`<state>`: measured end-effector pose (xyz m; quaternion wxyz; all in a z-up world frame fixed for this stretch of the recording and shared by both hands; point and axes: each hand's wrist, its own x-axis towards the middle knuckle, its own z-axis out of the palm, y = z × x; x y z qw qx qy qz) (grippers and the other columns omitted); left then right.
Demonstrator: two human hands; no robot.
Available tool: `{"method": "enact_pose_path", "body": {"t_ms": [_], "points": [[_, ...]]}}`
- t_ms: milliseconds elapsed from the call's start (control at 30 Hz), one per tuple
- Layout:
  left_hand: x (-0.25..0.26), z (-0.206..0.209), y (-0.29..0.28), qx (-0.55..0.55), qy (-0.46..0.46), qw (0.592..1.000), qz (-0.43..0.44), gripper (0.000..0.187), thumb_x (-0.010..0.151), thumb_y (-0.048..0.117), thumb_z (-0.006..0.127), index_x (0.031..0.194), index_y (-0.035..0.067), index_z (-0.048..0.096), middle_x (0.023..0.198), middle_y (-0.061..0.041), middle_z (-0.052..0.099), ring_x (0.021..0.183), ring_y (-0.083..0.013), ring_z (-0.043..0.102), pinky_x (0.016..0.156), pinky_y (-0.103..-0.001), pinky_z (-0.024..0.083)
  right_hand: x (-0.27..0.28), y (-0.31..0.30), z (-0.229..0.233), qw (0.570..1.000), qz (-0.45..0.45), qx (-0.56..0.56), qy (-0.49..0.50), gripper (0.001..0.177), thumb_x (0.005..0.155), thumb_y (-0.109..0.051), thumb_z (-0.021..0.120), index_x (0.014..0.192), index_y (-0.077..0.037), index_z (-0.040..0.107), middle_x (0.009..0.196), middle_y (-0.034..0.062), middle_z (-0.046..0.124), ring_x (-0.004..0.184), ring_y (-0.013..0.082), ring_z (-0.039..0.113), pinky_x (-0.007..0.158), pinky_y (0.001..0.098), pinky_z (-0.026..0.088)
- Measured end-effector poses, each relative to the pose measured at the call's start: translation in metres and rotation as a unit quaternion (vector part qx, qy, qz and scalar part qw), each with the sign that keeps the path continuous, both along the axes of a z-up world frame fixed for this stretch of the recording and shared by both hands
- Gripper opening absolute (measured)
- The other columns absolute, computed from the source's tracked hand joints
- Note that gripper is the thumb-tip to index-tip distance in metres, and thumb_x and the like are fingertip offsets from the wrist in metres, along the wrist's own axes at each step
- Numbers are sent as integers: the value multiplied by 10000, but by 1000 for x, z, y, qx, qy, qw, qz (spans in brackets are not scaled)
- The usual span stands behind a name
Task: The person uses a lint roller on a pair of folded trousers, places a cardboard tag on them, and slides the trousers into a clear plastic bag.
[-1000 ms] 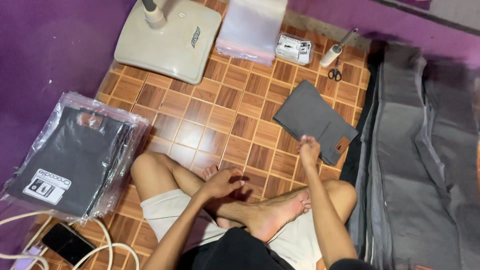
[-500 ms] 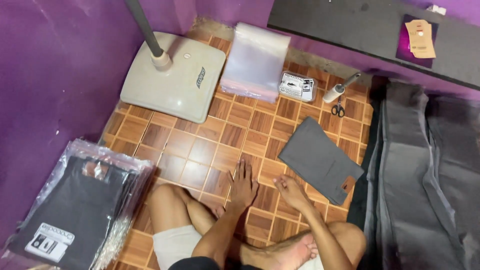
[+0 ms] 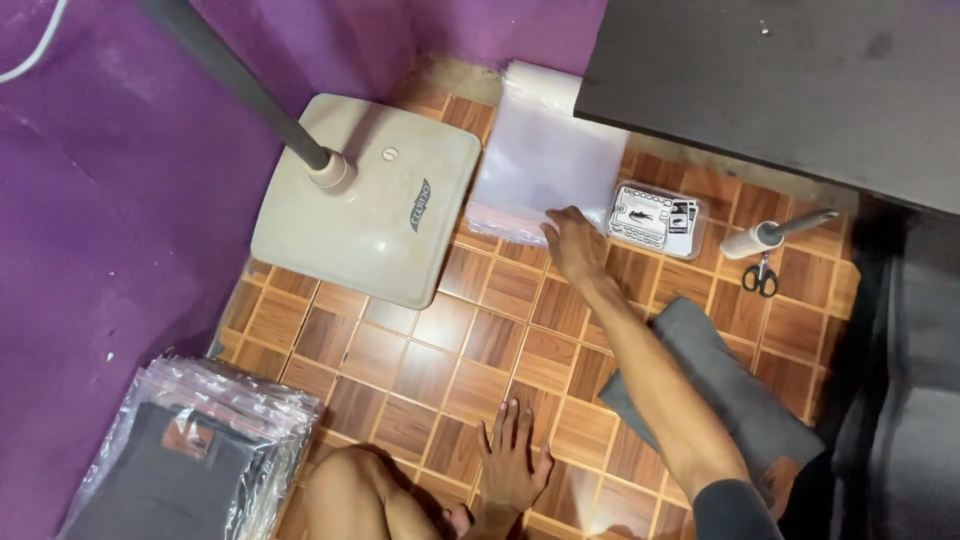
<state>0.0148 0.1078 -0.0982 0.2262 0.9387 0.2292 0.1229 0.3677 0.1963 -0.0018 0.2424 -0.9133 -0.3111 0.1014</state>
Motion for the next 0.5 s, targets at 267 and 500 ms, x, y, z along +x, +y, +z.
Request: {"method": "enact_pose_path", "body": {"t_ms": [267,500], "points": [[-4,-12,-2,23,30,999,-2,780,898,455,582,1551,93,354,1638,-139,308,1500,-309,298,1174,-607,144,11,11,-1,1000,12,11,26,225,970,-86,614,1155,-50,737,1200,101,730,924,289,722,877,403,597],[-5,-18,-2,12,14,1000,7,769,869,448,598,1520,94,393,1623,-133,325,1495,-312,288,1166,-601,156,-37,-9,53,976,21,169,-133,216,917,136,589,1045,69,749,1140,213,758,741,252,769,541,215,667]]}}
